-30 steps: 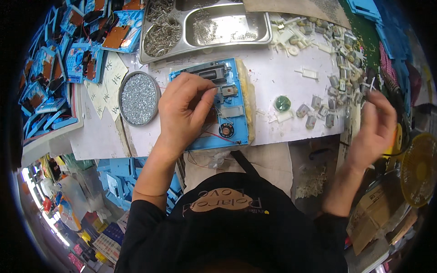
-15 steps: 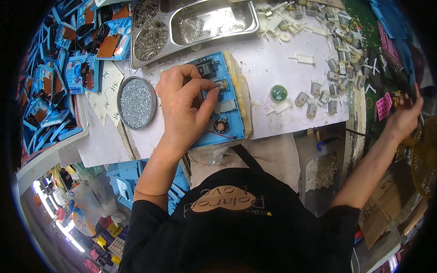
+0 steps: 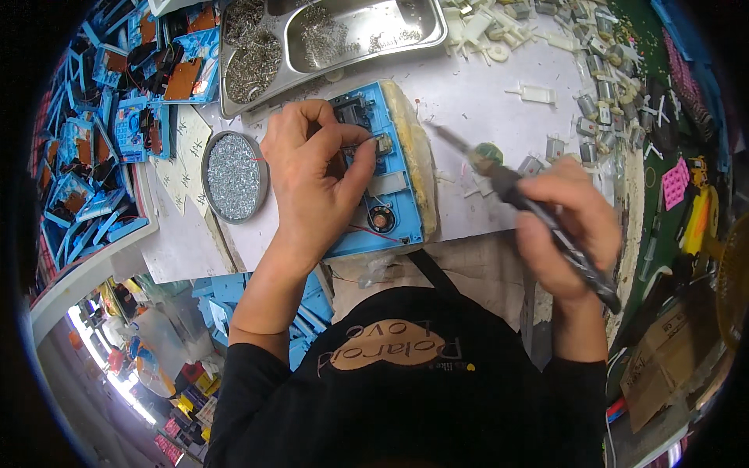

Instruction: Assembling and soldering components into a light blue plastic electronic housing.

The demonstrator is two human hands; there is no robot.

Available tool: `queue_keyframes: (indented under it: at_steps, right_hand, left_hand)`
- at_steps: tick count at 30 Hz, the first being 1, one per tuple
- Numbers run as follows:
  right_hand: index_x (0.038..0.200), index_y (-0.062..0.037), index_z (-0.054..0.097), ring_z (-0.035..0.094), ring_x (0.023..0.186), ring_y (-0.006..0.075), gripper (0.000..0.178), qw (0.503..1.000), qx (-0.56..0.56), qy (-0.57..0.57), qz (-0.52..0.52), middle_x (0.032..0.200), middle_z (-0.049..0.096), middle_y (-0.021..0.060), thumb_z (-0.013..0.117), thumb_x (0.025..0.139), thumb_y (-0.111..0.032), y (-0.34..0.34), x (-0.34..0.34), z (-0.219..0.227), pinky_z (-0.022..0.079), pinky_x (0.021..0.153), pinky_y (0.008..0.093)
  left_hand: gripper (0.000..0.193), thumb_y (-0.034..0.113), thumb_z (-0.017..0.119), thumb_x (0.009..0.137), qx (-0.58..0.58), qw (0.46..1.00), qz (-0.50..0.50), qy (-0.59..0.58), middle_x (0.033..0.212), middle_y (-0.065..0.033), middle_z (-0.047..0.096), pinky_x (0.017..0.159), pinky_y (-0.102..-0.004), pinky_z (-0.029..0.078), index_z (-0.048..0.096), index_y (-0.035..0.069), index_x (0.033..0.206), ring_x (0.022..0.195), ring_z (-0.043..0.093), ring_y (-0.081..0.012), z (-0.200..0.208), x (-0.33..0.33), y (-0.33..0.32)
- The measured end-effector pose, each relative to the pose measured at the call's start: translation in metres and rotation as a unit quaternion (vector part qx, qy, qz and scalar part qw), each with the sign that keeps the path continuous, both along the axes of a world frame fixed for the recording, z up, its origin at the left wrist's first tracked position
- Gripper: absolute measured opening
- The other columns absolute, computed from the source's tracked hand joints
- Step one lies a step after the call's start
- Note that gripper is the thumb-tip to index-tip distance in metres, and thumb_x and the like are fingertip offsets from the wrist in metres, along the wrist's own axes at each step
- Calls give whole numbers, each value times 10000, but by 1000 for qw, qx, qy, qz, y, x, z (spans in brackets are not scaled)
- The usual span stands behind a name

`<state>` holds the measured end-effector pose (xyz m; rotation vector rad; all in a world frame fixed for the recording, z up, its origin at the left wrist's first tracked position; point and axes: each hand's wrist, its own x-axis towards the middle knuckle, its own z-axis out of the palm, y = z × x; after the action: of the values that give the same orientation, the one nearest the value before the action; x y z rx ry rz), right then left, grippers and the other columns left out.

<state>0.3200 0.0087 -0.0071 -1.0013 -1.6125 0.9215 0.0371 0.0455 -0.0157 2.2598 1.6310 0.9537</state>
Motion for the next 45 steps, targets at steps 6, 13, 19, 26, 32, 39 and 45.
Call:
queue_keyframes:
  at_steps: [6,13,19,26,32,39,45]
  right_hand:
    - [997,17,686,513,621,181,231,997,33,-50,40,732,605,80,757,814,-103,15,-26,-4,384,566,300]
    - [989,6,689,508,607,181,226,997,32,-54,51,718,600,80,763,801,-95,18,-31,-6,384,559,300]
    - [995,3,685,513,606,180,233,996,34,-56,57,717,600,79,767,788,-68,19,-31,-5,389,555,300]
    - [997,1,685,524,610,186,232,994,51,-69,63,716,604,75,768,788,-56,20,-33,-4,403,561,304]
    - [989,5,686,529,607,191,227,994,49,-76,66,725,615,81,770,788,-56,20,-34,-3,408,559,309]
    - [989,13,683,516,601,181,224,996,41,-53,56,721,606,80,760,790,-57,21,-33,-3,390,549,304]
    - [985,14,681,507,591,179,225,996,46,-61,45,700,583,74,760,787,-59,20,-33,-3,375,540,301]
  left_hand:
    - [140,113,807,699,10,1000,7,21,932,-46,556,817,-394,366,732,100,817,893,522,-250,4,1,0]
    - [131,116,799,706,-7,999,14,51,930,-31,545,824,-393,356,733,101,818,896,522,-243,12,5,0]
    - [125,117,795,709,-18,998,14,63,918,-24,533,818,-395,354,725,97,811,899,521,-241,15,6,0]
    - [116,119,790,724,-27,997,13,75,915,-25,524,821,-398,346,721,97,815,897,513,-243,18,7,1]
    - [113,120,787,734,-35,996,13,84,914,-28,521,822,-399,339,722,94,823,902,511,-245,20,7,1]
    - [115,121,788,736,-37,995,11,87,920,-28,526,820,-400,339,723,91,826,902,513,-245,21,7,1]
    - [116,121,789,736,-37,996,12,86,926,-27,530,825,-404,341,723,96,828,911,519,-244,21,8,1]
